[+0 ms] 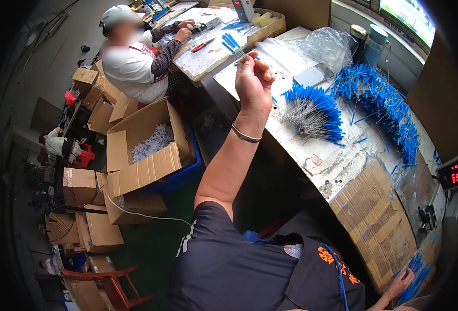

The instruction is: The worker is assembling small blue synthetic brushes using a press-like industrial machine.

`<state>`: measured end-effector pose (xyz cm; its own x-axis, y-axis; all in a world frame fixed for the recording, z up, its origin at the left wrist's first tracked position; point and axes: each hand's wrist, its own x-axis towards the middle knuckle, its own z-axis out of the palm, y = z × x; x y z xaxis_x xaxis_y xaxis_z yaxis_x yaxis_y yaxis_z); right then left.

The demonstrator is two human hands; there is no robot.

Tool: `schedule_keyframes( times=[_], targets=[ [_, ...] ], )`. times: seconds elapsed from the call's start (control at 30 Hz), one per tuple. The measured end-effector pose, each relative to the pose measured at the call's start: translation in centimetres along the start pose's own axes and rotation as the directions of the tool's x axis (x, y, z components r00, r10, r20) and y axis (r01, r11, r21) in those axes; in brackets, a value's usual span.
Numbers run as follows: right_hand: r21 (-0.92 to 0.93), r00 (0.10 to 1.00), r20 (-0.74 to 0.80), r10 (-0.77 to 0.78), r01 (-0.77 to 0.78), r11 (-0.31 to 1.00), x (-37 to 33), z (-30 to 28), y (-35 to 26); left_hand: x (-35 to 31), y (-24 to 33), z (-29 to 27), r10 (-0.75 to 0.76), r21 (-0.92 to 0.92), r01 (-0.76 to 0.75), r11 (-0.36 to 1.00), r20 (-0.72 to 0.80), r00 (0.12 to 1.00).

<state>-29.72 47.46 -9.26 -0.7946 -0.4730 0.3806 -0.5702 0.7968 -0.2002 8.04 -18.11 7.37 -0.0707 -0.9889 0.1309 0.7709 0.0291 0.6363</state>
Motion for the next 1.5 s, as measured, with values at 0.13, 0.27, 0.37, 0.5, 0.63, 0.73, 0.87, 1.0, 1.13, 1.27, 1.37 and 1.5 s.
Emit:
schedule_keyframes(
  times=[0.13, 0.27, 0.37, 0.5, 0.63, 0.73, 0.87, 1.0, 1.13, 1.27, 1.37, 1.5],
  targets=[
    [0.012, 0.998, -0.054, 0.030, -0.029, 1.000, 0.0, -0.5, -1.0, 1.4, 4.8, -4.0, 0.140, 0.093, -0.134, 0.987, -0.057, 0.989],
    [0.015, 0.996, -0.088, -0.032, 0.034, 0.999, 0.8, -0.5, -1.0, 7.2, 18.6, -15.9, 0.572, 0.493, -0.349, 0.797, -0.432, 0.698],
    [0.104, 0.991, -0.104, 0.086, -0.075, 0.992, 0.7, 0.0, -0.4, 5.9, 32.3, -24.9, 0.820, 0.698, -0.438, 0.566, -0.531, 0.213],
    [0.292, 0.969, -0.155, 0.192, -0.140, 0.946, 1.2, -0.6, -3.3, 1.1, 37.5, -26.8, 0.815, 0.736, -0.380, 0.561, -0.572, 0.094],
    [0.632, 0.972, -0.075, 0.224, -0.127, 0.764, 3.8, 1.9, -5.1, 0.9, 24.9, -23.2, 0.684, 0.691, -0.238, 0.683, -0.490, 0.540],
    [0.754, 0.965, 0.164, 0.206, -0.257, 0.604, 4.8, 2.4, -8.7, -1.9, 9.6, -19.3, 0.364, 0.746, -0.093, 0.660, -0.209, 0.908],
    [0.824, 0.892, 0.439, 0.107, -0.447, 0.348, 4.6, 2.5, -12.7, -13.2, -5.5, -11.2, -0.360, 0.691, 0.168, 0.703, 0.142, 0.922],
    [0.811, 0.900, 0.417, 0.127, -0.432, 0.394, 3.6, 3.0, -14.0, -20.1, -13.2, -4.2, -0.449, 0.651, -0.059, 0.757, 0.584, 0.676],
    [0.628, 0.985, 0.172, -0.014, -0.099, 0.772, 2.8, 5.3, -13.2, -23.1, -16.9, 0.0, -0.479, 0.642, -0.138, 0.754, 0.681, 0.554],
    [0.520, 0.991, 0.131, -0.038, -0.036, 0.854, 1.9, 4.9, -14.6, -24.8, -21.4, -0.4, -0.350, 0.589, -0.352, 0.728, 0.760, 0.548],
    [0.494, 1.000, -0.004, 0.012, -0.009, 0.869, 1.4, 5.6, -14.2, -25.1, -21.4, -0.6, -0.442, 0.627, -0.189, 0.755, 0.701, 0.559],
    [0.526, 0.984, -0.150, 0.093, 0.000, 0.851, 1.0, 5.6, -13.0, -25.7, -22.0, -0.3, -0.498, 0.649, -0.123, 0.751, 0.679, 0.540]
  ],
)
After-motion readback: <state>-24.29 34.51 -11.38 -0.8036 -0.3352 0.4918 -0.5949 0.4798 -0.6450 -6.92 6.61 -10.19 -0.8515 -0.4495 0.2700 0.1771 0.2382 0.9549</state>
